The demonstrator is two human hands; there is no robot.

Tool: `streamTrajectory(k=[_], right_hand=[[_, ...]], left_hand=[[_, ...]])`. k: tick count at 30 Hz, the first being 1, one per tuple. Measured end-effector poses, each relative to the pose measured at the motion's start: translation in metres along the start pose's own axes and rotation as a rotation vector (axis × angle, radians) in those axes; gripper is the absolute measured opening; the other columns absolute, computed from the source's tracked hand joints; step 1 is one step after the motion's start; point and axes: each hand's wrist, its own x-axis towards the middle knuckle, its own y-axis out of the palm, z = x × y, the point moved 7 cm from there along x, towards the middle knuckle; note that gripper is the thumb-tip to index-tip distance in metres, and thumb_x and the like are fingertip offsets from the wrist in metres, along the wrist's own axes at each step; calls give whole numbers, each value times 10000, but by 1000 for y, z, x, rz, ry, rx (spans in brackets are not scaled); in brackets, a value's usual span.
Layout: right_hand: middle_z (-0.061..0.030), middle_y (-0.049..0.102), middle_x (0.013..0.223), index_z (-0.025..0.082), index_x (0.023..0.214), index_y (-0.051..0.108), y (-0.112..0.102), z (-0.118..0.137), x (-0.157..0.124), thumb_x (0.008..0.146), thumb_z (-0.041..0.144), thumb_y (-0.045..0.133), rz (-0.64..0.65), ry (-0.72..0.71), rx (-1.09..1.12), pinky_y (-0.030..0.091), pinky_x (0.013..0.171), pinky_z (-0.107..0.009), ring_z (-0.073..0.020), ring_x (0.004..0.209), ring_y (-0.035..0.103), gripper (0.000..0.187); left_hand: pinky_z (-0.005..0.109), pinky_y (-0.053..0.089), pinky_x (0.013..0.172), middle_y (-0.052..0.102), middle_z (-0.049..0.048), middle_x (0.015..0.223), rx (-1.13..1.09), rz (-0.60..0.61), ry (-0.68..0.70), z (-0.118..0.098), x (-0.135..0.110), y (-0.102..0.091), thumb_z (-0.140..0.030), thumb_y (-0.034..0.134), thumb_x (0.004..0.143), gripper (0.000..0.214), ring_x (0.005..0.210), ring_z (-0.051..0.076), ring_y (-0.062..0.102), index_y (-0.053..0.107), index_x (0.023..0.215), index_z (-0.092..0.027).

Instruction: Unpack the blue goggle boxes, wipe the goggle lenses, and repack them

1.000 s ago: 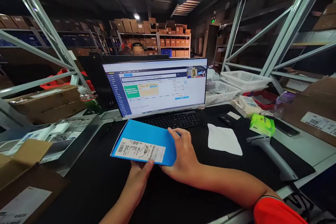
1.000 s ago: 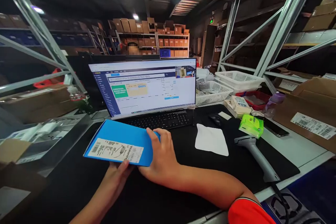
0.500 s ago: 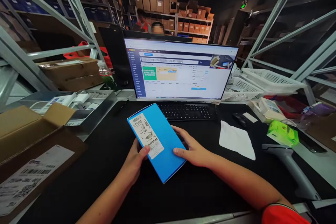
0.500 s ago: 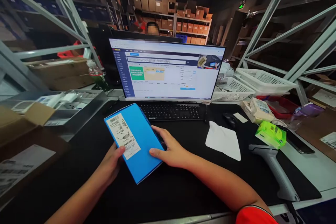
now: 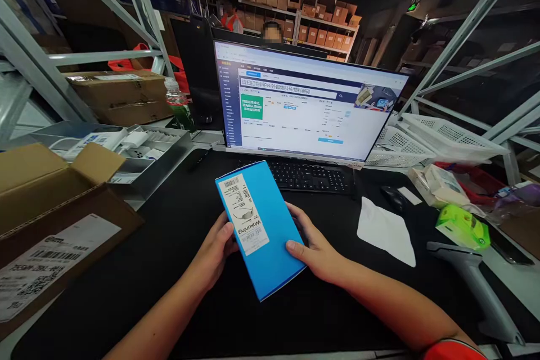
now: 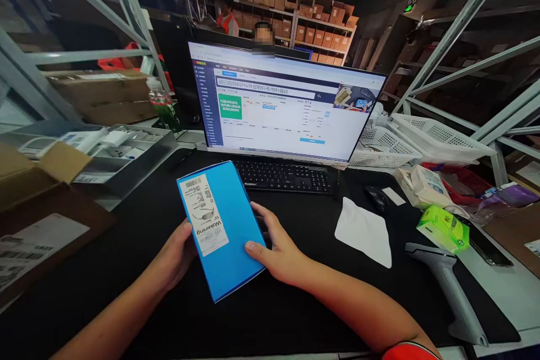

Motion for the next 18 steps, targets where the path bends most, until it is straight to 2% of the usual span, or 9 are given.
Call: streamTrajectory(k=[4,8,12,14,16,18], right_hand=[[-102,412,1578,334,1560,315,-6,5,1,878,587,711,-11,-10,-22,422,1135,-520,-317,1399,470,828],[-96,477,1531,315,1520,424,-25,15,7,855,552,750,-9,-28,-53,430,1111,-524,-325,1355,509,778],[-85,585,1416,248,1429,563,-51,32,12,807,500,800,104,-28,-59,483,1051,-488,-317,1274,576,711],[-74,626,1369,222,1393,599,-64,40,12,810,472,797,165,-8,-69,494,1038,-469,-302,1237,603,665],[-64,654,1335,200,1372,618,-75,45,11,825,442,780,223,3,-96,502,1028,-445,-289,1217,616,620],[-57,669,1319,179,1346,638,-82,47,11,829,403,769,282,-3,-138,505,1024,-413,-281,1220,617,579]], left_hand=[[514,592,927,640,120,1383,-27,-15,27,3,0,-1,-735,704,739,838,1278,399,592,511,1396,-253],[473,605,912,684,115,1301,-16,-44,68,3,-1,3,-691,773,703,813,1213,375,637,557,1336,-228],[404,633,827,731,63,1185,-62,-142,124,-5,0,-6,-704,833,594,892,1131,348,676,555,1323,-272],[391,640,796,716,48,1233,-30,-150,135,-14,1,-10,-760,825,524,1000,1145,360,666,536,1363,-300],[400,644,803,691,59,1308,37,-96,95,-20,1,-8,-773,817,504,1061,1178,384,649,518,1406,-301],[413,644,824,711,87,1284,123,-43,-26,-15,-2,-5,-719,857,491,1070,1173,404,656,534,1405,-266]])
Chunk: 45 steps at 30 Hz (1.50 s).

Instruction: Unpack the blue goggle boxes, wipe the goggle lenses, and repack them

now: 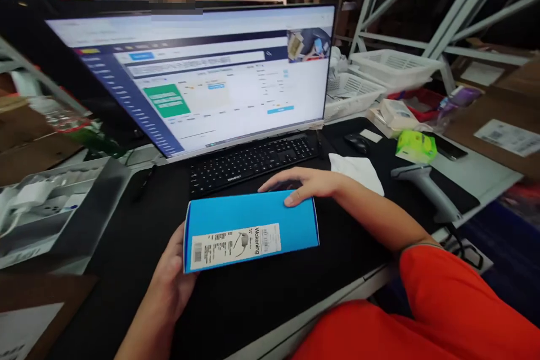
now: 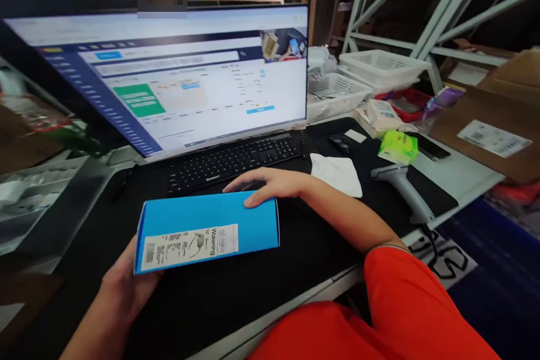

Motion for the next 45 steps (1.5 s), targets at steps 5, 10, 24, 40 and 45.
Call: streamTrajectory(k=[5,10,24,40,45], right_hand=[[-77,688,1296,130,1275,684,-4,-8,-1,819,330,768,93,25,-19,519,988,-323,-263,1201,634,505],[-102,683,1304,114,1258,694,-8,-22,0,783,306,787,62,120,68,531,964,-293,-265,1191,639,521],[-100,720,1240,149,1178,734,-35,-20,-3,768,408,849,-153,48,102,481,1048,-327,-250,1212,643,499],[-105,644,1362,132,1261,687,-43,-6,-10,863,508,750,-245,25,3,456,1041,-296,-244,1261,585,551],[-156,521,1491,136,1424,543,-48,-13,-9,769,661,772,-311,28,92,434,1088,-357,-294,1345,513,870]], left_hand=[[429,643,870,768,128,1145,124,40,-212,24,-9,9,-641,936,409,1100,1150,440,672,591,1358,-204],[418,657,842,793,120,1047,99,37,-231,33,-8,15,-623,942,400,1088,1147,444,674,610,1343,-194],[422,664,840,781,108,1112,13,-1,-143,42,-4,21,-559,906,528,1063,1066,412,713,519,1446,-187],[322,643,887,787,36,1084,-132,-213,-123,40,-6,13,-516,950,384,1074,1213,370,651,600,1364,-250],[280,618,914,737,11,1245,-174,-243,-51,36,-6,7,-523,916,473,853,1430,355,457,669,1257,-295]])
